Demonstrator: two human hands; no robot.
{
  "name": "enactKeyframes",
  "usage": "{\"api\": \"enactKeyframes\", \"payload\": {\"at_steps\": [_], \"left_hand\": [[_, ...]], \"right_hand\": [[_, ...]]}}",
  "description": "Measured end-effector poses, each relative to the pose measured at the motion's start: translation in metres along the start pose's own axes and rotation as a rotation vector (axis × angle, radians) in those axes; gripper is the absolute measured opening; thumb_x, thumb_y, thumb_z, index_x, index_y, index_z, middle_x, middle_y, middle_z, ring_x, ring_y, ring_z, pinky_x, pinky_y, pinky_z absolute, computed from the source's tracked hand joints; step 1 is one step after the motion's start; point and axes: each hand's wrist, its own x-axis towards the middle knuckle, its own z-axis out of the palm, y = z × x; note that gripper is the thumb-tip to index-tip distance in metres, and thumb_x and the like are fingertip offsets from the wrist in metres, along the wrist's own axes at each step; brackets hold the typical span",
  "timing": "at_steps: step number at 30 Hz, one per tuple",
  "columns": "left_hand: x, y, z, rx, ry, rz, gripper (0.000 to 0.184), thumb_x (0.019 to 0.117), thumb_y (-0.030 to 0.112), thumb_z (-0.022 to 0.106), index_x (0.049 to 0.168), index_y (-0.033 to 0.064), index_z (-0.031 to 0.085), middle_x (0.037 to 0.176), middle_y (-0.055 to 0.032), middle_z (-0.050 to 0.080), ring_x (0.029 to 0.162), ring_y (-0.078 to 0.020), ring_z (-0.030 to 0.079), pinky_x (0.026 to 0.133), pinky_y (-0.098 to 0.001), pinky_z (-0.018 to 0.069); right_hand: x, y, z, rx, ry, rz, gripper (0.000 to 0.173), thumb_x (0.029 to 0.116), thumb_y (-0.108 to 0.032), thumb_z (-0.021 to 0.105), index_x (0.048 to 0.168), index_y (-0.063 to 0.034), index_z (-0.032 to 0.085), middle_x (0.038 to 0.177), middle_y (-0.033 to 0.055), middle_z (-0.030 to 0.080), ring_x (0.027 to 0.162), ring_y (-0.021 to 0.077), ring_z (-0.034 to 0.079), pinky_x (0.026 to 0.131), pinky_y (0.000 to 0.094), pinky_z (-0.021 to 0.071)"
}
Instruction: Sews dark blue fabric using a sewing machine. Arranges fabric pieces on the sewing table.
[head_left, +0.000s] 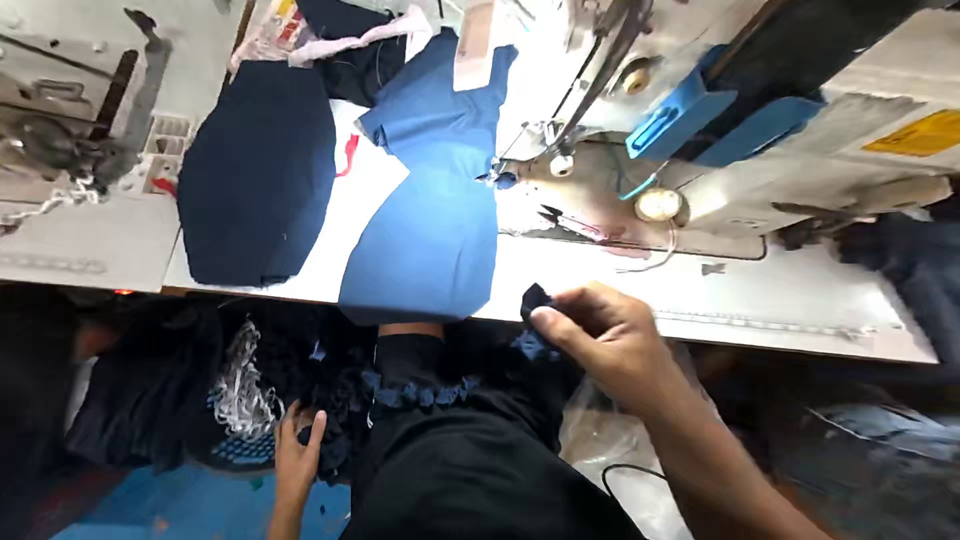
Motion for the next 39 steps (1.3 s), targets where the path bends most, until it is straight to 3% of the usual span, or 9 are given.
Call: {"api": "enactKeyframes", "payload": {"at_steps": [4,7,9,14,17,21,28,36,39], "left_hand": [[0.011,0.092,-0.015,0.159,0.309,0.564,0.050,0.0960,0.047,0.064,0.114,0.0005,0.068,0.112,-0.0222,0.067,0.112,-0.0353,0.061,0.101,-0.0473,0.0471],[0.036,0.222,-0.009,-0.069,0.176,0.872,0.019,0.1002,0.029,0.065,0.105,0.0108,0.069,0.099,-0.0030,0.069,0.099,-0.0096,0.066,0.089,-0.0265,0.0546],[0.062,0.300,0.016,-0.123,0.017,0.996,0.014,0.0979,0.020,0.066,0.104,0.0076,0.071,0.097,-0.0033,0.071,0.093,-0.0100,0.068,0.084,-0.0286,0.0583],[0.119,0.421,0.096,0.449,-0.185,0.939,0.063,0.0926,0.070,0.052,0.104,0.0092,0.066,0.090,-0.0094,0.064,0.083,-0.0286,0.067,0.063,-0.0456,0.0519],[0.132,0.438,0.111,0.631,-0.217,0.879,0.078,0.0854,0.081,0.050,0.106,0.0083,0.068,0.094,-0.0126,0.067,0.083,-0.0336,0.068,0.061,-0.0521,0.0510],[0.135,0.429,0.096,0.529,-0.273,0.979,0.030,0.0962,0.041,0.058,0.093,0.0122,0.066,0.083,-0.0101,0.061,0.075,-0.0316,0.064,0.056,-0.0510,0.0467],[0.132,0.411,0.079,0.295,-0.335,0.963,0.024,0.1005,0.029,0.053,0.089,0.0109,0.065,0.067,-0.0054,0.058,0.058,-0.0223,0.058,0.050,-0.0431,0.0442],[0.152,0.416,0.080,0.159,-0.479,0.883,0.023,0.1021,0.034,0.056,0.092,0.0164,0.068,0.071,0.0063,0.062,0.060,-0.0028,0.058,0.056,-0.0253,0.0468],[0.154,0.422,0.082,0.191,-0.462,0.856,0.042,0.0916,0.058,0.065,0.088,0.0167,0.068,0.070,0.0062,0.061,0.062,-0.0063,0.059,0.057,-0.0320,0.0484]], "right_hand": [[0.016,0.034,0.010,0.035,0.063,0.135,0.015,0.0981,-0.023,0.068,0.101,-0.0091,0.070,0.083,-0.0029,0.073,0.071,0.0031,0.068,0.063,0.0180,0.0571],[0.030,0.042,0.010,0.090,0.121,0.170,0.009,0.0970,-0.016,0.069,0.102,-0.0083,0.069,0.081,-0.0011,0.071,0.065,0.0048,0.065,0.057,0.0185,0.0538],[0.038,0.048,0.014,0.124,0.169,0.167,0.009,0.0968,-0.014,0.070,0.104,-0.0076,0.069,0.084,0.0012,0.072,0.067,0.0083,0.067,0.059,0.0213,0.0566],[0.042,0.068,0.024,0.131,0.257,0.115,0.014,0.0967,-0.013,0.070,0.107,-0.0044,0.067,0.087,0.0032,0.071,0.071,0.0108,0.068,0.065,0.0253,0.0596],[0.041,0.083,0.022,0.121,0.253,0.084,0.013,0.0965,-0.012,0.069,0.105,-0.0027,0.067,0.088,0.0032,0.072,0.076,0.0094,0.070,0.071,0.0256,0.0611],[0.039,0.087,0.023,0.113,0.224,0.065,0.012,0.0965,-0.016,0.070,0.103,-0.0056,0.068,0.089,0.0006,0.071,0.075,0.0073,0.068,0.070,0.0238,0.0594],[0.040,0.081,0.023,-0.055,0.120,0.095,0.018,0.0971,-0.029,0.070,0.101,-0.0116,0.074,0.096,-0.0016,0.068,0.086,0.0064,0.065,0.074,0.0246,0.0579],[0.046,0.067,0.037,-0.098,0.029,0.104,0.020,0.0973,-0.029,0.069,0.096,-0.0106,0.076,0.091,-0.0027,0.071,0.083,0.0014,0.064,0.074,0.0195,0.0540],[0.047,0.062,0.044,-0.175,0.047,0.054,0.020,0.0968,-0.031,0.068,0.094,-0.0126,0.075,0.086,-0.0045,0.068,0.079,0.0001,0.062,0.069,0.0173,0.0521]]}}
